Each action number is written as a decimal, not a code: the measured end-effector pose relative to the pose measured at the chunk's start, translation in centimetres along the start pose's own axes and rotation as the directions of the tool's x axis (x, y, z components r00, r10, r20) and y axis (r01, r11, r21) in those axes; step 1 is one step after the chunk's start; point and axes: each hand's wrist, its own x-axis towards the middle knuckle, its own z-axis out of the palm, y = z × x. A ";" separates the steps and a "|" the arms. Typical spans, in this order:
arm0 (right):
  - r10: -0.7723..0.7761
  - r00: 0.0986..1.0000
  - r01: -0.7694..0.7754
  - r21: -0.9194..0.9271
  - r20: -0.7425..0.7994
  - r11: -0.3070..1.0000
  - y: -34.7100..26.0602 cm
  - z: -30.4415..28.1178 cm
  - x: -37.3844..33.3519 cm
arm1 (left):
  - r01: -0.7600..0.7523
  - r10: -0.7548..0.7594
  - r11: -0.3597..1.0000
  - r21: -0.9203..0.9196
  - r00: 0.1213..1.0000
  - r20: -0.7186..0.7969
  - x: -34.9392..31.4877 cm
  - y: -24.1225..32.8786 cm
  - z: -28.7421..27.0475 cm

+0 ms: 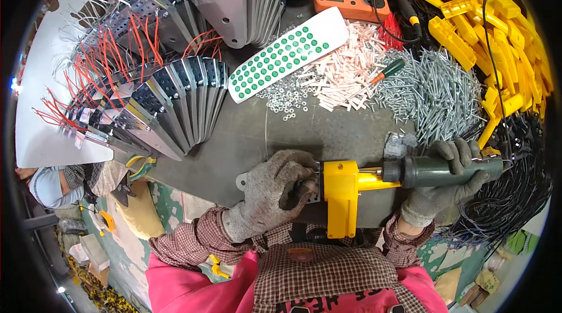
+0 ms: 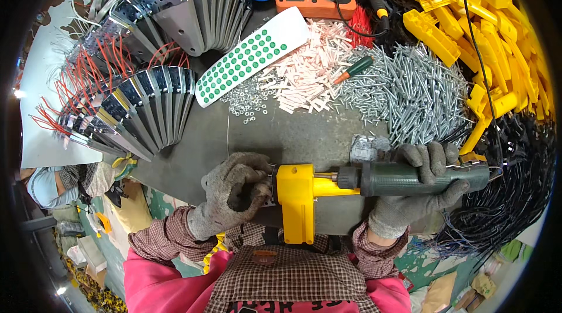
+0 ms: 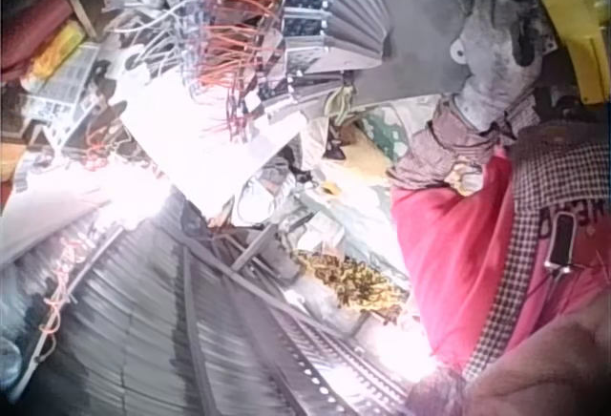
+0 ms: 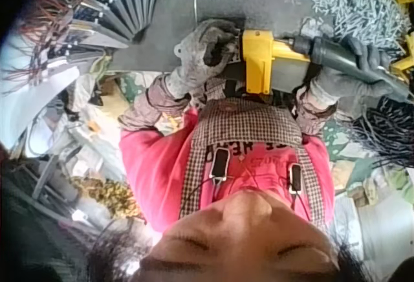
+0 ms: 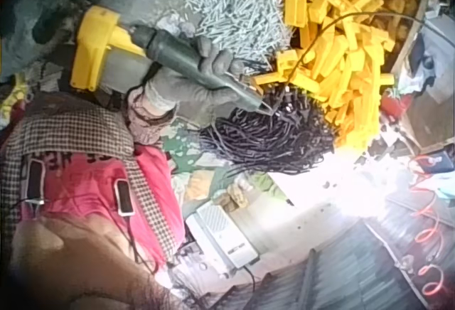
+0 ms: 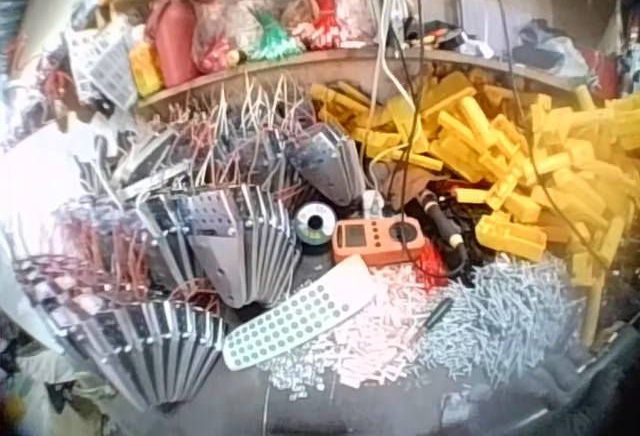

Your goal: The person assembles handheld tools by fitting metal brackets onto plastic housings, soldering wire leads with a soldering iron, arranging wires inside the handle, and fastening the casing shut using an electric screwdriver.

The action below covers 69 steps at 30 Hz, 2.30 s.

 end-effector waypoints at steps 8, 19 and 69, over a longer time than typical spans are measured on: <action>0.025 0.999 -0.025 -0.015 -0.024 1.000 -0.1 -0.2 0.0 | 0.202 -0.186 0.969 -0.145 0.975 0.117 0.6 0.3 -0.9; 0.003 0.999 -0.005 -0.047 -0.042 0.999 0.1 -0.3 0.3 | 0.172 -0.148 0.959 -0.226 0.982 0.120 0.7 -0.1 -0.7; -0.004 0.998 0.001 0.043 0.067 0.999 -1.9 -0.7 -2.0 | 0.296 -0.303 0.951 -0.086 0.948 -0.092 -5.2 1.5 1.5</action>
